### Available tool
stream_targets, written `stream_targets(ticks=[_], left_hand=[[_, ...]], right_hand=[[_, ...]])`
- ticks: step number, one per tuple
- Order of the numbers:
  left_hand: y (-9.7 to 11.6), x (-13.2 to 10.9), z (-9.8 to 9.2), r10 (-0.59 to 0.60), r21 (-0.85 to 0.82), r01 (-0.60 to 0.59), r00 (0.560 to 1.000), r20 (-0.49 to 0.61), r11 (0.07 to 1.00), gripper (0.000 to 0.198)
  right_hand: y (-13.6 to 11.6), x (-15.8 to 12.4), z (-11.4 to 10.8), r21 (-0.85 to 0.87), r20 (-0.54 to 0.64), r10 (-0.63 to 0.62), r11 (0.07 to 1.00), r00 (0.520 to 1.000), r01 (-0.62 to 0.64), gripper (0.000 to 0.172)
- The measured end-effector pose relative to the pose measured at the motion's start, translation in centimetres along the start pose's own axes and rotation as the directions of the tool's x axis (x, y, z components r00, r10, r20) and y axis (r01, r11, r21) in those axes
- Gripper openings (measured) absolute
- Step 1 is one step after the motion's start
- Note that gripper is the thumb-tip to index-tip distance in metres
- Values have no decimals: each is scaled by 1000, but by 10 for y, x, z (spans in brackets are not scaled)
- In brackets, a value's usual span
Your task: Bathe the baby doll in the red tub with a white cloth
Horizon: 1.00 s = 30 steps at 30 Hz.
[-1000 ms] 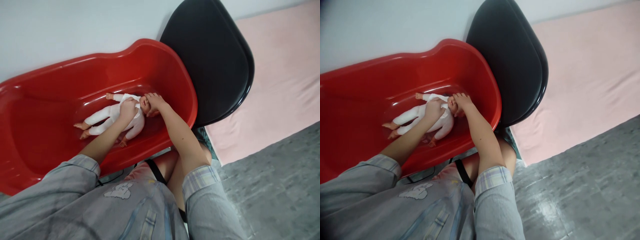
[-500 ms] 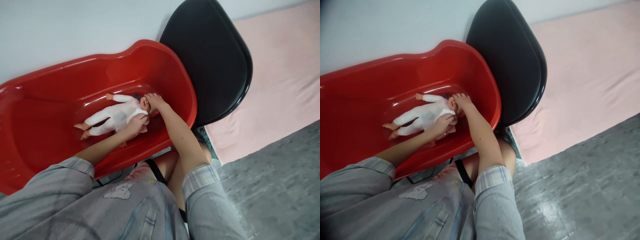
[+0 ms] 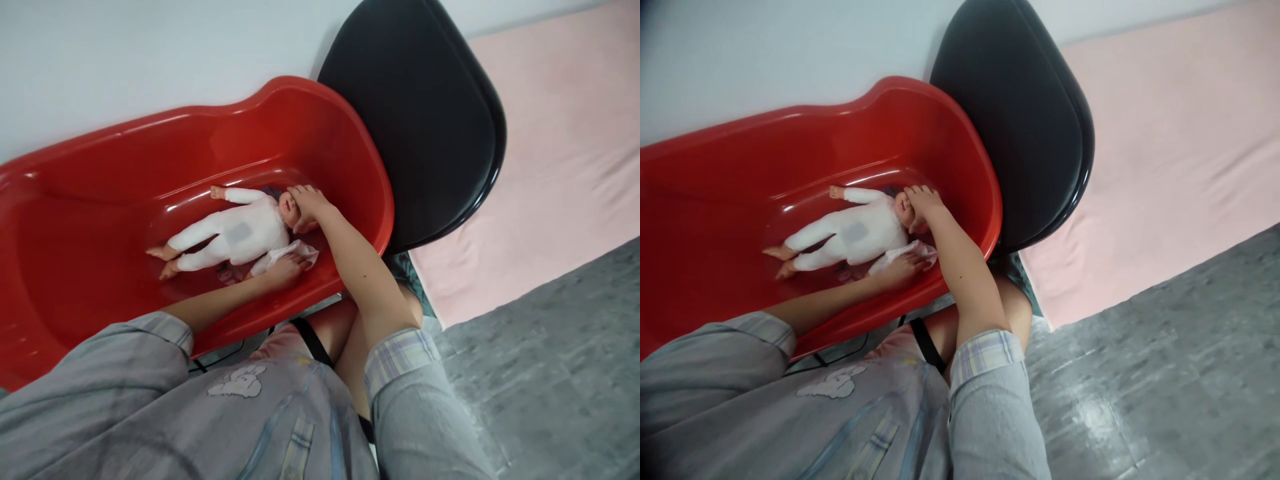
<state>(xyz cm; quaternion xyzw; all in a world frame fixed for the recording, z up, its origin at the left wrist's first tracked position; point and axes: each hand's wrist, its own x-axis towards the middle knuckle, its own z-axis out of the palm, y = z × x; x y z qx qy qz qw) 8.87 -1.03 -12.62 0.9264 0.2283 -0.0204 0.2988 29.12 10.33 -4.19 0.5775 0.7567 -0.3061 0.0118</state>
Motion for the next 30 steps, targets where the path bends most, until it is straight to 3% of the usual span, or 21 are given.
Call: stream_targets(ticks=[4,7,9,12,15,18,21,25,27,30], left_hand=[[5,7,-19,-117,0,118,985,126,993,22],[9,11,-35,-247,-73,281,921,301,957,10],[11,11,-43,-261,-144,334,889,375,931,4],[14,5,-55,-256,-258,397,858,445,881,19],[14,-6,-77,-187,-408,393,868,459,824,24],[7,-15,-112,-183,-517,366,910,372,774,22],[-9,-21,-151,-386,-544,440,896,218,714,25],[-32,-19,-188,-651,-269,620,758,-38,737,18],[-40,-14,-195,-701,-143,686,695,-159,713,17],[-47,2,-195,-725,-91,735,626,-287,672,19]], right_hand=[[1,1,2,4,0,9,1000,1000,-9,133],[2,2,2,5,-7,0,1000,1000,0,136],[1,2,1,3,-8,-2,1000,1000,2,137],[-1,0,0,-3,1,7,1000,1000,-7,135],[-1,0,-1,-6,7,17,1000,1000,-17,133],[0,1,0,7,1,4,1000,1000,-4,134],[1,2,0,13,1,2,1000,1000,-2,134],[-1,0,-2,18,13,17,1000,1000,-17,133],[-2,0,-2,27,15,17,999,1000,-17,133],[0,2,-1,40,11,12,999,1000,-12,135]])
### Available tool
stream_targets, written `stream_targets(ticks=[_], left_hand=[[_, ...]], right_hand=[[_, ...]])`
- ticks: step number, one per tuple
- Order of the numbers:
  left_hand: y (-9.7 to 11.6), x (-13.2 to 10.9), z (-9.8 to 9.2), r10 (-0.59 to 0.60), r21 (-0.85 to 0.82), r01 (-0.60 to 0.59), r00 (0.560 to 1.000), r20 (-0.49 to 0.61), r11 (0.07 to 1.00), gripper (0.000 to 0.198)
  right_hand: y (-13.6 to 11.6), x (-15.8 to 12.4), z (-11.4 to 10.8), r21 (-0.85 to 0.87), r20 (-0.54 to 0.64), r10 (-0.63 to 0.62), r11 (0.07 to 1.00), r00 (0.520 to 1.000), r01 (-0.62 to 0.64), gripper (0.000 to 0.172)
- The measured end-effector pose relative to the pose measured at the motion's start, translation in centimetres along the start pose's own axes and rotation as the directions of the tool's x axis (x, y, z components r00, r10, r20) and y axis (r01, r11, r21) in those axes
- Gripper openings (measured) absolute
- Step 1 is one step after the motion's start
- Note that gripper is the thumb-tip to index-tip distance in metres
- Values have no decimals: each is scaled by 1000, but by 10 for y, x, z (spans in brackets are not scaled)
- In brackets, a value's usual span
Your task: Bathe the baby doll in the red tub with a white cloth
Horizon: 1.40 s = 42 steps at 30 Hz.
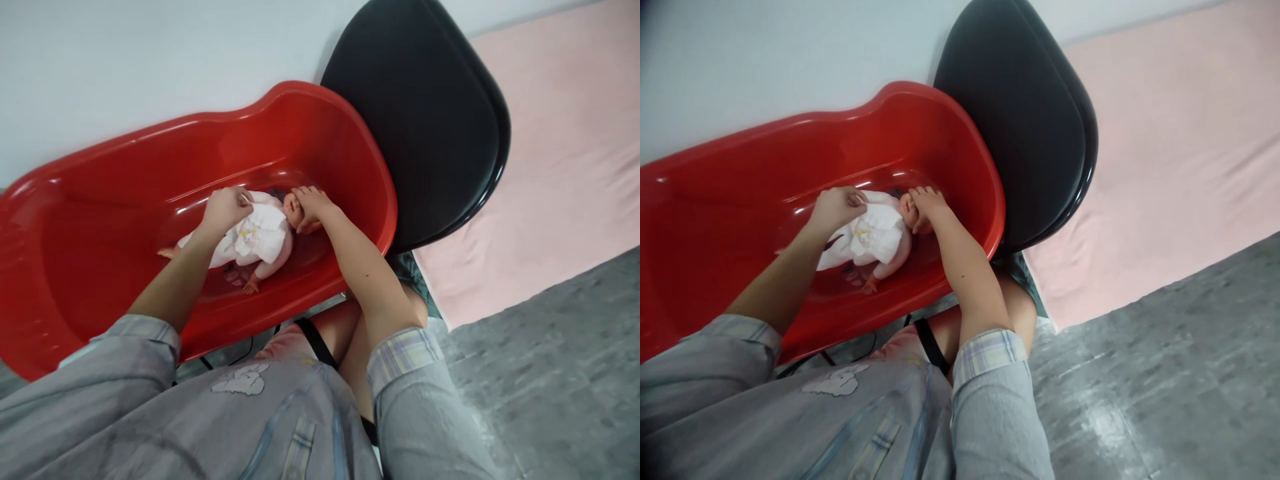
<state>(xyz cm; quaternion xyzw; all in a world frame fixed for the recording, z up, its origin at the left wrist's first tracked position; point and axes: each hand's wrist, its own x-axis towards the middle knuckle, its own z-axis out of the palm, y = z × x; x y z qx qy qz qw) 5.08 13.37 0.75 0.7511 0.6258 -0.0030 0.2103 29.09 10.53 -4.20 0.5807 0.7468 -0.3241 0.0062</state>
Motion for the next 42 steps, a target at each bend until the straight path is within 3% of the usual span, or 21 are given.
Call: stream_targets(ticks=[3,6,12,16,21,33,42], left_hand=[[9,16,18,-37,-14,36,990,-138,999,18],[17,34,41,6,-111,-32,974,-227,993,14],[23,48,75,55,-369,-156,961,-270,916,2],[16,36,79,127,-507,-211,972,-196,836,11],[10,19,79,192,-461,-269,959,-209,845,23],[22,-14,88,130,-507,-304,928,-349,807,9],[20,-34,99,151,-542,-267,957,-249,797,12]], right_hand=[[2,2,2,-11,-3,-7,1000,1000,7,136],[1,1,1,-39,5,-4,999,1000,4,133],[-2,1,-1,-65,16,0,998,1000,1,131],[-1,2,0,-45,9,-9,999,1000,10,131],[-2,-1,-1,-37,-6,-1,999,1000,1,131],[-2,-1,-2,-41,11,0,999,1000,0,133],[0,-2,-2,-38,19,-12,999,1000,12,131]])
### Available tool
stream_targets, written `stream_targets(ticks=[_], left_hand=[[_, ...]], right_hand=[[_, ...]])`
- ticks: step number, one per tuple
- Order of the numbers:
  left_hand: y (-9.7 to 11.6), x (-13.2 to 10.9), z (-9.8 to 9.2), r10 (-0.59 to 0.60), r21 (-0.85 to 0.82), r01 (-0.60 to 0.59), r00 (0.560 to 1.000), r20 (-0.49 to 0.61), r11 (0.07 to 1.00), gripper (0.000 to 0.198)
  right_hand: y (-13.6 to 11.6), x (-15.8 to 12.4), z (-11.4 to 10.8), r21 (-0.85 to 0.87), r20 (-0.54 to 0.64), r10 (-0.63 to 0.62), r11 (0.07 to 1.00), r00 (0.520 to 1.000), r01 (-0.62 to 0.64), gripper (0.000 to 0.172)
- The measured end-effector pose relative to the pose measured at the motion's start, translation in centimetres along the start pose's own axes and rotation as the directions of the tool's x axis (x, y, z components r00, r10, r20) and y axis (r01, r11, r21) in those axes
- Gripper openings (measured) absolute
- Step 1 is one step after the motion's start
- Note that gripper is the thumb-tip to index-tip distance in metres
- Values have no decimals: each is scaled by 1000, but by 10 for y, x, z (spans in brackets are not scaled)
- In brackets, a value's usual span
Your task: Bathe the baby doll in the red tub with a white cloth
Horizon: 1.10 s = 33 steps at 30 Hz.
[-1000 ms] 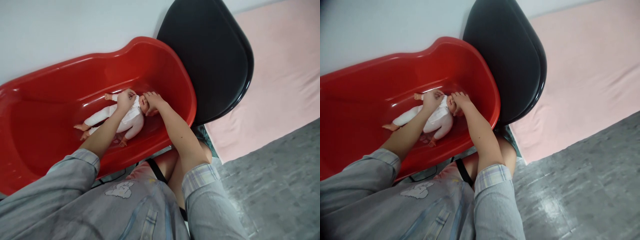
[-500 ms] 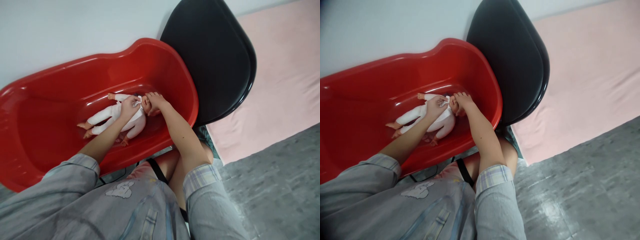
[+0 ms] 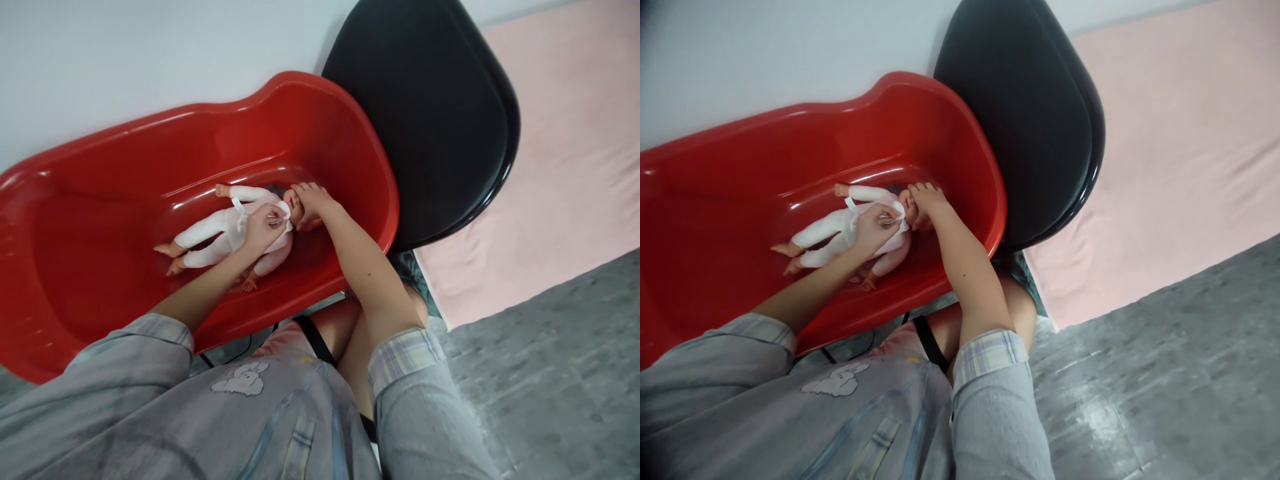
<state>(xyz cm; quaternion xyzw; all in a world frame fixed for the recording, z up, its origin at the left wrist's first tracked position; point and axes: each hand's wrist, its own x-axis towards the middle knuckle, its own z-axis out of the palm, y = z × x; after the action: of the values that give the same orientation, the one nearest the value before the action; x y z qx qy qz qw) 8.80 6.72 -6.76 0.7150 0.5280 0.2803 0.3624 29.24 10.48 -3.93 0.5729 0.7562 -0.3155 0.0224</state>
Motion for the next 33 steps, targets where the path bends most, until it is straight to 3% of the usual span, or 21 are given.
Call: stream_targets(ticks=[8,14,19,23,25,30,33], left_hand=[[-2,-13,3,-70,-96,81,990,120,992,19],[-11,-21,8,16,-162,23,972,234,986,22],[-15,-41,28,77,30,-100,896,438,995,9],[-15,-59,46,90,99,-204,748,657,974,12],[-16,-66,50,109,103,-255,697,709,961,14],[-19,-77,44,214,107,-412,657,723,905,23],[-21,-81,33,240,222,-521,677,696,824,31]], right_hand=[[2,3,2,2,-9,3,1000,1000,-3,140],[2,3,2,-4,-12,2,1000,1000,-2,136],[1,1,1,-12,-10,-11,1000,1000,11,138],[-2,-3,-2,-24,-12,-2,1000,1000,1,131],[-2,-4,-3,-22,-7,4,1000,1000,-4,130],[1,-3,-2,-12,-5,2,1000,1000,-2,131],[3,-3,-1,-7,-9,-7,1000,1000,7,131]])
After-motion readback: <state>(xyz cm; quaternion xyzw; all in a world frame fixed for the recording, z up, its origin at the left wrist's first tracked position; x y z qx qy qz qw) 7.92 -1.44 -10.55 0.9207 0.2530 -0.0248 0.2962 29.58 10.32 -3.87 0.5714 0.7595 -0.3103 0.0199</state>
